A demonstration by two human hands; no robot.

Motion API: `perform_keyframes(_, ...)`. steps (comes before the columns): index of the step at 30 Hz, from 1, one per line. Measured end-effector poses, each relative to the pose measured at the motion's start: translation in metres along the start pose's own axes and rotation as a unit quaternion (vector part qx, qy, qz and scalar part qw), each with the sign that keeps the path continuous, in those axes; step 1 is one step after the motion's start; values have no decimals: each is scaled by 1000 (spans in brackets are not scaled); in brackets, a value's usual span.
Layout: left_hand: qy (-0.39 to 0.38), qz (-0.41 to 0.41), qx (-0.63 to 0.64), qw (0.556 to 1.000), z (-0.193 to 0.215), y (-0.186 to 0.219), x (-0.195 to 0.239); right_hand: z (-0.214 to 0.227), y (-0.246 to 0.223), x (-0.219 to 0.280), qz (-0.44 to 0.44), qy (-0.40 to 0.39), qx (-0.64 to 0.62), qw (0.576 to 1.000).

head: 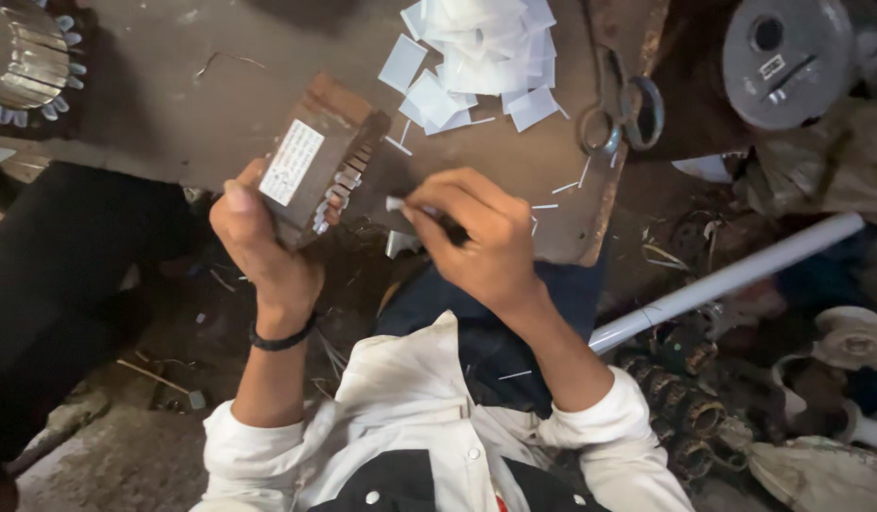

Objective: The person cuts small rectangles of white insulation paper using shears, folds them, and inserts them by hand into the slots of an electromechanical motor stator.

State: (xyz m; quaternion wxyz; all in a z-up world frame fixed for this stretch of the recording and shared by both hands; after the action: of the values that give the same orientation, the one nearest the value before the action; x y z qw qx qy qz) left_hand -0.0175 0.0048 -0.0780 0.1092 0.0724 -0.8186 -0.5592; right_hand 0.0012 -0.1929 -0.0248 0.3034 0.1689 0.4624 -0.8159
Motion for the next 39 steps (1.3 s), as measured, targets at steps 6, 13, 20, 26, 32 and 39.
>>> perform_keyframes(6,-9,-5,-62,998,-2,4,-2,-15,5,-17,22,-24,16,999)
perform_keyframes(13,-22,3,-59,998,-4,10,-4,-17,6,-21,21,-7,28,999)
perform_keyframes(20,-20,15,-56,998,-5,11,-5,-28,9,-17,-67,16,35,997)
perform_keyframes(26,-12,30,-24,999,-4,8,-7,-32,5,-9,-55,39,12,998)
perform_keyframes(32,-15,33,-14,999,-1,6,-7,-34,4,-10,-64,29,4,998)
perform_keyframes(39,-16,41,-10,999,-2,9,-8,-30,-3,-5,-43,24,39,998)
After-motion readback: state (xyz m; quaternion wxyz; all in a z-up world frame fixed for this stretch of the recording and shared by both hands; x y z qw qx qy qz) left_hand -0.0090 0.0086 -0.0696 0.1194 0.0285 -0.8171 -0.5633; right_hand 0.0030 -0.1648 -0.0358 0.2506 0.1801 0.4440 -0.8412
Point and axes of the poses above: each hand's wrist, its own x-axis away from the middle knuckle, its own z-axis out of the back of the hand, y = z × x, the point moved 2 cm from there along -x, towards the middle knuckle, and after that the axes turned 13 degrees about z, right-handed, at the moved point
